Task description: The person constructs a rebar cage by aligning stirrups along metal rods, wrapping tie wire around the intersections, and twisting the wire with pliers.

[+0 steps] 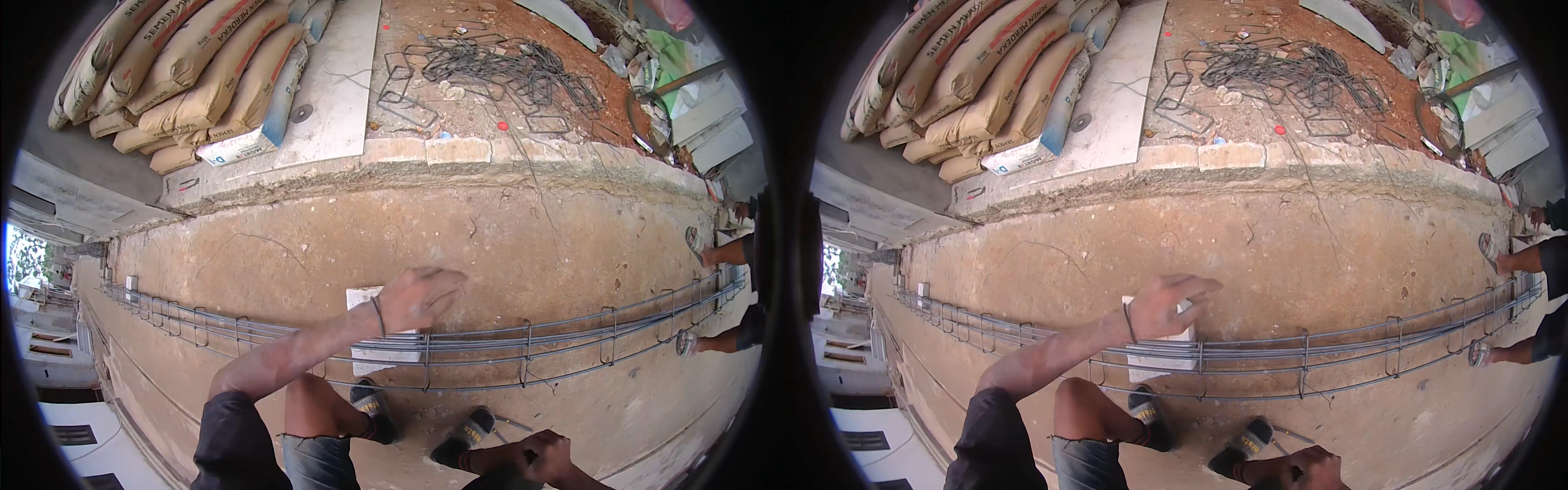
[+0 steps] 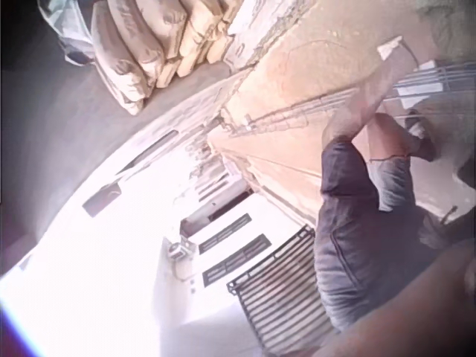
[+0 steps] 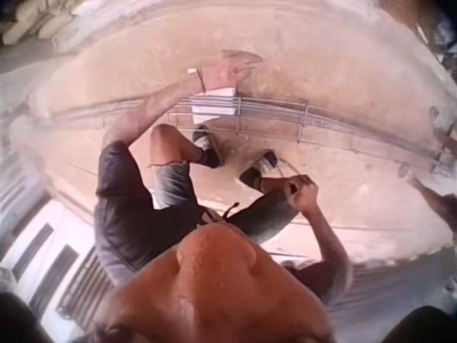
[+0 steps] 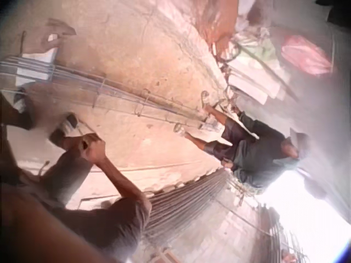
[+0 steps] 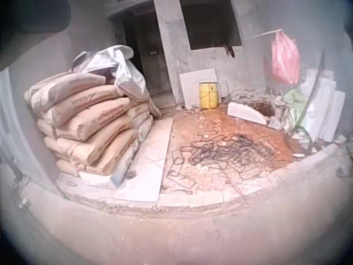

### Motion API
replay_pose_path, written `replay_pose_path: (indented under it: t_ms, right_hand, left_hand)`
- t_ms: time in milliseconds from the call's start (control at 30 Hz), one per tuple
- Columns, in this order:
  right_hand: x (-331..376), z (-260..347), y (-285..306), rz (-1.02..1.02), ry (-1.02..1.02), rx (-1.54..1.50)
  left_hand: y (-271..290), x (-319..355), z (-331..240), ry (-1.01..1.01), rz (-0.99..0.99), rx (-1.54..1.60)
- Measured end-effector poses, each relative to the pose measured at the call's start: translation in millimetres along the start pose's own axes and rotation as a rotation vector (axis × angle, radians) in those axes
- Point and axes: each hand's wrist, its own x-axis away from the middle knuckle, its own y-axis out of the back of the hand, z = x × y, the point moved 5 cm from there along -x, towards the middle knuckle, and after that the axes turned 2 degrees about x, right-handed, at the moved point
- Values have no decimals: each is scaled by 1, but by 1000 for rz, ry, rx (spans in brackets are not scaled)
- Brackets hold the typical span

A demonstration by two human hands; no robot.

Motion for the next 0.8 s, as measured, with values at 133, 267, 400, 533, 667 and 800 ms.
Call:
replay_pose_path:
  t_ms: [133, 267, 400, 533, 667, 800]
  right_hand:
    - [-12, 59, 13, -159, -32, 57]
    - [21, 117, -9, -207, -385, 198]
    - [36, 237, 71, -200, -436, 26]
    - [3, 375, 197, -254, -167, 248]
    - [-54, 445, 293, -434, -89, 227]
    - [-168, 477, 372, -370, -42, 216]
  left_hand:
    - [13, 231, 5, 650, 598, -284]
    - [35, 369, -142, 1039, 396, -112]
    - [108, 338, -165, 1120, 293, 129]
    - [212, 259, -180, 1012, 300, 187]
    - [284, 153, -139, 818, 295, 124]
    - [437, -61, -124, 489, -121, -17]
